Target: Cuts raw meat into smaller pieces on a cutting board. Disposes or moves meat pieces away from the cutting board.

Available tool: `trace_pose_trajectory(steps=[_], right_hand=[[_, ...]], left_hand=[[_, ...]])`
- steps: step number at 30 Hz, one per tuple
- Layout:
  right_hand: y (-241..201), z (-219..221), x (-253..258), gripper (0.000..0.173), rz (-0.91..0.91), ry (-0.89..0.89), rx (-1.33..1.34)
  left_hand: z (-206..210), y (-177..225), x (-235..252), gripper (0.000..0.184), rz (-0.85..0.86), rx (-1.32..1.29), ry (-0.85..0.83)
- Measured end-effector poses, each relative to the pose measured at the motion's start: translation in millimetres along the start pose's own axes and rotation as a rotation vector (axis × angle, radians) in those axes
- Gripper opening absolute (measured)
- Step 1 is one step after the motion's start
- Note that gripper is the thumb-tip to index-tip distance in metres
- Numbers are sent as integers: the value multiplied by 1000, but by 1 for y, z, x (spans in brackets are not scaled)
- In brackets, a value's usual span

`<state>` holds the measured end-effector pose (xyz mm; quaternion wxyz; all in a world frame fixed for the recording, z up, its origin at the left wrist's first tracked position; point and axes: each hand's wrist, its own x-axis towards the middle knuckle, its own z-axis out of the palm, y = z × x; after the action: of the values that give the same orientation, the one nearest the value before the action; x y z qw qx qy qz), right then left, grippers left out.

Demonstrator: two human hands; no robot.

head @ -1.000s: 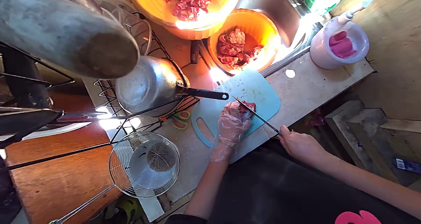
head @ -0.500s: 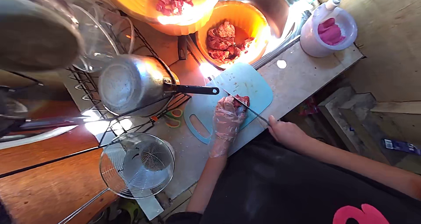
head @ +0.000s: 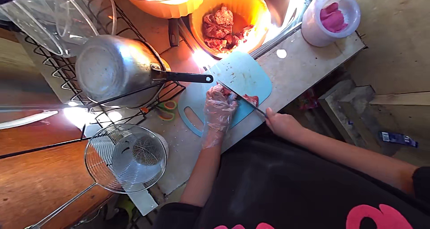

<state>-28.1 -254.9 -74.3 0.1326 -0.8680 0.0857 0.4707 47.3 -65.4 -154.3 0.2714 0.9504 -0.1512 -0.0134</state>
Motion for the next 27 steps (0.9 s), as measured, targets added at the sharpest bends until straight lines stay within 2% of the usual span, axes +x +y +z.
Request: trace_pose_trajectory(steps=[2, 6, 8, 13, 15, 17, 20, 22, 25, 27], right_hand=[[11, -7, -5, 45, -31, -23, -30], [36, -27, 15, 38, -229, 98, 8], [45, -30, 21, 33, -296, 126, 170], [52, -10, 21, 24, -348, 267, 605], [55, -3, 17, 26, -322, 309, 757], [61, 2, 14, 27, -306, 344, 866], [72, 5, 12, 25, -280, 375, 893], [78, 7, 8, 25, -246, 404, 834], [82, 11, -5, 29, -189, 433, 705], [84, 17, -13, 33, -171, 446, 581]], left_hand=[[-4, 2, 0, 65, -33, 10, -15], [-21, -3, -4, 64, -108, 75, -55], [-30, -5, -8, 68, -144, 132, -91], [-38, 15, -15, 86, -11, 193, -6], [-37, 37, -14, 71, 19, 172, -31], [-37, 66, -11, 60, -52, 165, -216], [-21, 94, 2, 73, -213, 173, -454], [-7, 96, 11, 67, -254, 157, -485], [1, 81, 15, 37, -59, 148, -433], [-1, 71, 15, 33, 81, 122, -396]])
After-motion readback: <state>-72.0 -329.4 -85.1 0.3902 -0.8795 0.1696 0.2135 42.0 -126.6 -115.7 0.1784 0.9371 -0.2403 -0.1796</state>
